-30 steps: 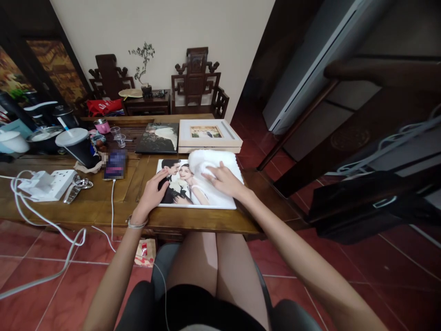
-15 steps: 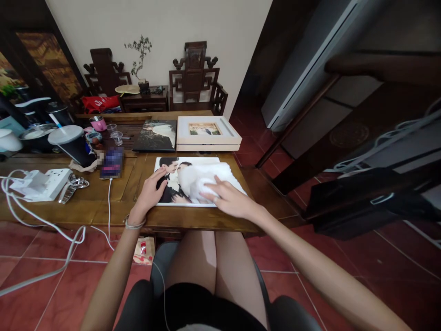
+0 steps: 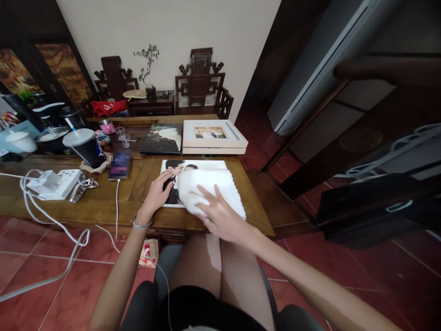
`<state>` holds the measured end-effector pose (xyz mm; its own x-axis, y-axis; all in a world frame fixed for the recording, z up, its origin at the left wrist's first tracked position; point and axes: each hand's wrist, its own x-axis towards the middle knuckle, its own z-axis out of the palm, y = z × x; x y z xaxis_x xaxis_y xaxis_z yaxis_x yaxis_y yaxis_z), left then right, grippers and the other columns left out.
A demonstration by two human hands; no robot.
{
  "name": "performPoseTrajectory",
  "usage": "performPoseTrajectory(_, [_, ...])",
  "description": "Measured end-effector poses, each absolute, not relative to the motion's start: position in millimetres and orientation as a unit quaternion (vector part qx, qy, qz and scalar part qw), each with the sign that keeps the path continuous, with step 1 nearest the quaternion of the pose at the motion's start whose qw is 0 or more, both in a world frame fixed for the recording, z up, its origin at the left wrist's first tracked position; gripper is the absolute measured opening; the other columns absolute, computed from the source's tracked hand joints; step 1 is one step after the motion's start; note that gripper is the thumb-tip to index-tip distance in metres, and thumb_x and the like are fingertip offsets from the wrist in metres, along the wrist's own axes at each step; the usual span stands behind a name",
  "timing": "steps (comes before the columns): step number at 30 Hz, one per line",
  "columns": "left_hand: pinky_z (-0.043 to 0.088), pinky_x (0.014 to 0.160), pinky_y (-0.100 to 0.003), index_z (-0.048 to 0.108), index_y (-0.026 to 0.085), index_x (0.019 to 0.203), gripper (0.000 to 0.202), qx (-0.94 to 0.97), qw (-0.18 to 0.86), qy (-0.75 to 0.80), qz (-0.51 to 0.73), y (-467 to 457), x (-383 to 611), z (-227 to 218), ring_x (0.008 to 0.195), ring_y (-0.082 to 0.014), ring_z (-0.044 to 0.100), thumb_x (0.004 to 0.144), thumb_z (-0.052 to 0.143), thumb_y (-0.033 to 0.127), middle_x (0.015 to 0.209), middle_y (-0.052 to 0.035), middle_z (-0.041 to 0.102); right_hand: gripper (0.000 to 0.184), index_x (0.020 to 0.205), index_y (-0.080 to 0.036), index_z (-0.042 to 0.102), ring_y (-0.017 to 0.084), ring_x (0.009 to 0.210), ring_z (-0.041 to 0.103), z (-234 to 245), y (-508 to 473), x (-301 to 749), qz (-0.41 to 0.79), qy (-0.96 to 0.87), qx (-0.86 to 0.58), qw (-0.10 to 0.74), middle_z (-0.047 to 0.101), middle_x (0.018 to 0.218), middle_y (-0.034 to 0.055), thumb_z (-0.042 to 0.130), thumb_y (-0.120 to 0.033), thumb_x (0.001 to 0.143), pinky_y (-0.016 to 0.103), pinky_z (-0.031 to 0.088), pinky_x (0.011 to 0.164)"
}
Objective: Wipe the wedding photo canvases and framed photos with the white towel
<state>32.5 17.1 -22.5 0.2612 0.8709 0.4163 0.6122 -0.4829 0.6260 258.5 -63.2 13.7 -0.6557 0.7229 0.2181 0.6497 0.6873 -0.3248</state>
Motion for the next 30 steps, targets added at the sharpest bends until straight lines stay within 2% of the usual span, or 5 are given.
performPoseTrajectory(7, [0.034,0.113,-0.042,0.060,0.018,0.124,0.037,0.775,0.170,0.485,0.368,17,32,-22,0.131,-0.0221,0.048,0.090,0.048,0.025,0.137,-0.0093,0.056,0.031,0.101,-0.024,0.065,0.031,0.117,0.055,42,-60,271,0.243,-0.867,-0.403,0.162,0.069,0.111,0.0055,0.036,-0.032,0.096,0.048,0.042,0.099])
performPoseTrajectory(13, [0.033,0.113,-0.040,0.060,0.014,0.124,0.038,0.778,0.178,0.472,0.375,17,31,-22,0.130,-0.0220,0.048,0.091,0.047,0.028,0.138,-0.0131,0.054,0.031,0.107,-0.018,0.062,0.030,0.112,0.058,30,35,244,0.179,-0.855,-0.447,0.192,0.069,0.111,0.0094,0.034,-0.026,0.097,0.059,0.024,0.107])
performPoseTrajectory(18, [0.033,0.112,-0.039,0.056,0.012,0.128,0.045,0.741,0.187,0.487,0.423,17,30,-23,0.129,-0.0214,0.049,0.097,0.036,0.037,0.136,-0.0147,0.055,0.033,0.121,-0.013,0.057,0.038,0.139,0.026,20,37,214,0.087,-0.871,-0.461,0.143,0.051,0.138,0.0183,0.038,-0.017,0.094,0.073,0.017,0.102])
performPoseTrajectory(22, [0.029,0.114,-0.036,0.047,0.015,0.137,0.054,0.663,0.227,0.488,0.521,18,31,-25,0.133,-0.0197,0.044,0.098,0.028,0.048,0.143,-0.0120,0.048,0.028,0.111,-0.016,0.062,0.034,0.142,0.021,19,-13,215,0.093,-0.933,-0.322,0.135,0.044,0.146,0.0134,0.044,-0.014,0.089,0.070,0.016,0.107])
performPoseTrajectory(30, [0.029,0.114,-0.041,0.054,0.015,0.131,0.045,0.751,0.192,0.485,0.406,16,34,-23,0.134,-0.0230,0.044,0.095,0.041,0.039,0.140,-0.0127,0.052,0.023,0.102,-0.024,0.066,0.028,0.121,0.056,19,-59,296,0.172,-0.897,-0.353,0.204,0.070,0.111,0.0041,0.046,-0.023,0.091,0.047,0.033,0.111])
